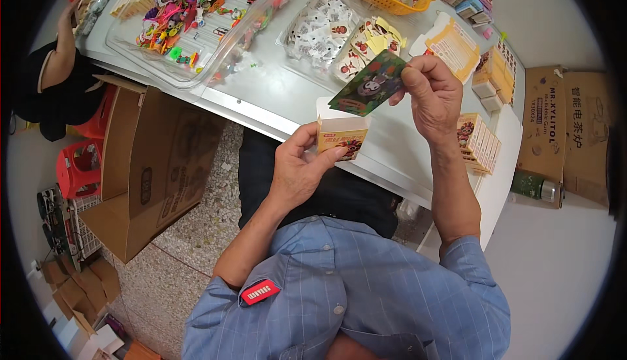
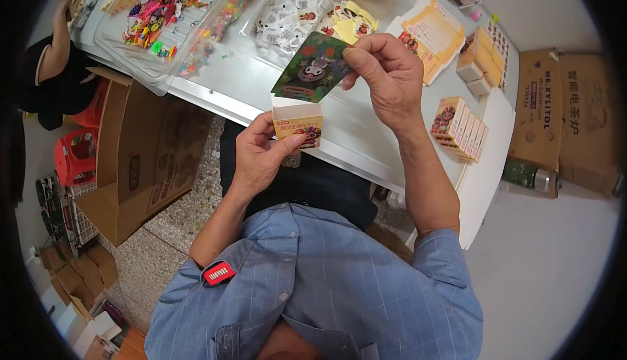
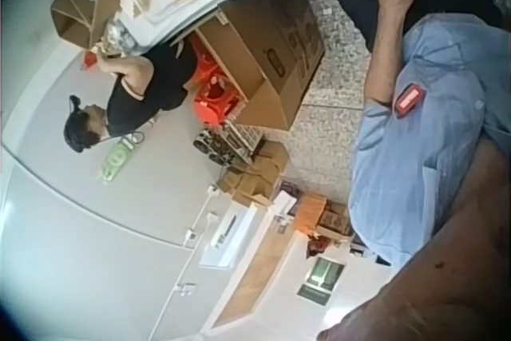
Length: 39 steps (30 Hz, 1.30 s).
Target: Packaging small items and cards into paper envelopes on a desk.
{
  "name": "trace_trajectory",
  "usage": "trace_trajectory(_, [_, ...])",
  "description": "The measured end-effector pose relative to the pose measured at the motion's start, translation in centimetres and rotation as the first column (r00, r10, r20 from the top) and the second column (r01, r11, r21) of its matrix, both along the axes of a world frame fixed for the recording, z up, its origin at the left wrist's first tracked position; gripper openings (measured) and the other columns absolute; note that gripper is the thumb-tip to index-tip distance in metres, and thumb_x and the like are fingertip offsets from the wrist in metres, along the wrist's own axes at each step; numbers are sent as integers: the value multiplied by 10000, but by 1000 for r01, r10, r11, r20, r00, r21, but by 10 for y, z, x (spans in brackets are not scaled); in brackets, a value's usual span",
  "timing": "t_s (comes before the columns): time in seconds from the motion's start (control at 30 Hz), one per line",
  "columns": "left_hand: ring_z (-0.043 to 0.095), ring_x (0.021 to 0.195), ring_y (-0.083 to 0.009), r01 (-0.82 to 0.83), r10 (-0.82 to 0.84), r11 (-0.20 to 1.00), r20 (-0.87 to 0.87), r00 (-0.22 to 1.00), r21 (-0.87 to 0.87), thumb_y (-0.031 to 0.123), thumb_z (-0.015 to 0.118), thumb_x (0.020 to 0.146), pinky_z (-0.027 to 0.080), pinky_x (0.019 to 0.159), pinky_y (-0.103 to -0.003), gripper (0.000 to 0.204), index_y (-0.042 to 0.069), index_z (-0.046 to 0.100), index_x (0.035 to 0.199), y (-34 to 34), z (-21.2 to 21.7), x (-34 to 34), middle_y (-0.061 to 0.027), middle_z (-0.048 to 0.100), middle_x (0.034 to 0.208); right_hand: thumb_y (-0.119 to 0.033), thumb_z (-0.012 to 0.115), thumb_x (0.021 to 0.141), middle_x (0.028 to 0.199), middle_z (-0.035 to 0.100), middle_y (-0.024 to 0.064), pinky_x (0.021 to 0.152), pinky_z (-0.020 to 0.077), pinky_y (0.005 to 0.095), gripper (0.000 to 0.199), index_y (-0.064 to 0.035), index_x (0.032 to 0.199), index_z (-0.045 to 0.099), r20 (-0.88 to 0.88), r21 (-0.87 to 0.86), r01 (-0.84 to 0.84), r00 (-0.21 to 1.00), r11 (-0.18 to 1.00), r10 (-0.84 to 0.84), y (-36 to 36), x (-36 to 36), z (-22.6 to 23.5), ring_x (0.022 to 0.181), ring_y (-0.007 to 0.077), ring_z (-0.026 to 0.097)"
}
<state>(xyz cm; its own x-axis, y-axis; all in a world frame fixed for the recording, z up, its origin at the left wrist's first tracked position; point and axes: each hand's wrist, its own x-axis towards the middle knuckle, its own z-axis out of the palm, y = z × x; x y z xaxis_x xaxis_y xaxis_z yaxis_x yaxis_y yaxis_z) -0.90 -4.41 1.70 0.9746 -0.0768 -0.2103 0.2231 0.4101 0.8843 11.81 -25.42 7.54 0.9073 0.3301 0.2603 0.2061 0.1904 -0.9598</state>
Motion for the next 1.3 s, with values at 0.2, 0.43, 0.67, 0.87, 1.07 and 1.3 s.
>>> trace_trajectory(0.2, [637, 1078, -150, 3, -3, 1000, 30, 1000, 2, -10, 722, 902, 540, 951, -286, 420, -52, 557, 1285, 0, -1, -1, -110, 663, 1177, -104, 681, 962, 864, 666, 77, 611, 536, 267, 123, 16, 961, 654, -54, -202, -64, 997, 977, 55, 1, -6, 7, 677, 131, 622])
trace_trajectory(0.43, [641, 1071, -151, 16, -15, 999, 15, 1000, -37, 2, 725, 904, 546, 931, -279, 422, -50, 556, 1288, 1, -4, -1, -118, 666, 1172, -125, 668, 972, 880, 661, 63, 584, 503, 252, 152, 14, 916, 694, 15, -329, -75, 996, 941, 84, 0, -7, 11, 668, 115, 590])
trace_trajectory(0.67, [661, 1007, -129, 115, -115, 992, 8, 993, -50, 36, 730, 909, 571, 770, -241, 427, -29, 561, 1296, 2, -3, 0, -105, 688, 1153, -187, 579, 1027, 844, 624, 44, 556, 493, 254, 227, 12, 962, 666, -105, -186, -95, 991, 978, 76, -3, -3, -1, 663, 104, 569])
trace_trajectory(0.87, [667, 967, -110, 116, -117, 992, -19, 993, -46, 66, 740, 909, 574, 736, -235, 430, -16, 566, 1293, 2, -6, -1, -95, 692, 1146, -196, 585, 1024, 838, 622, 46, 562, 455, 227, 243, 19, 940, 662, -63, -362, -159, 987, 919, 145, 10, -8, 11, 666, 93, 554])
trace_trajectory(1.07, [674, 938, -104, 93, -94, 995, -32, 995, -34, 70, 738, 912, 576, 719, -227, 396, -5, 580, 1268, 2, -10, 0, -83, 702, 1112, -170, 586, 1017, 884, 645, 65, 644, 445, 252, 227, 32, 1005, 690, 259, -247, 33, 965, 968, 33, 16, -8, -9, 738, 98, 544])
trace_trajectory(1.3, [685, 914, -112, 75, -76, 997, -50, 996, -19, 74, 735, 917, 577, 720, -231, 403, -1, 578, 1280, 2, -7, 1, -88, 709, 1103, -109, 615, 1008, 898, 661, 30, 691, 487, 259, 178, -8, 1112, 719, 285, -101, 392, 892, 915, -350, -6, 40, -15, 762, 110, 575])
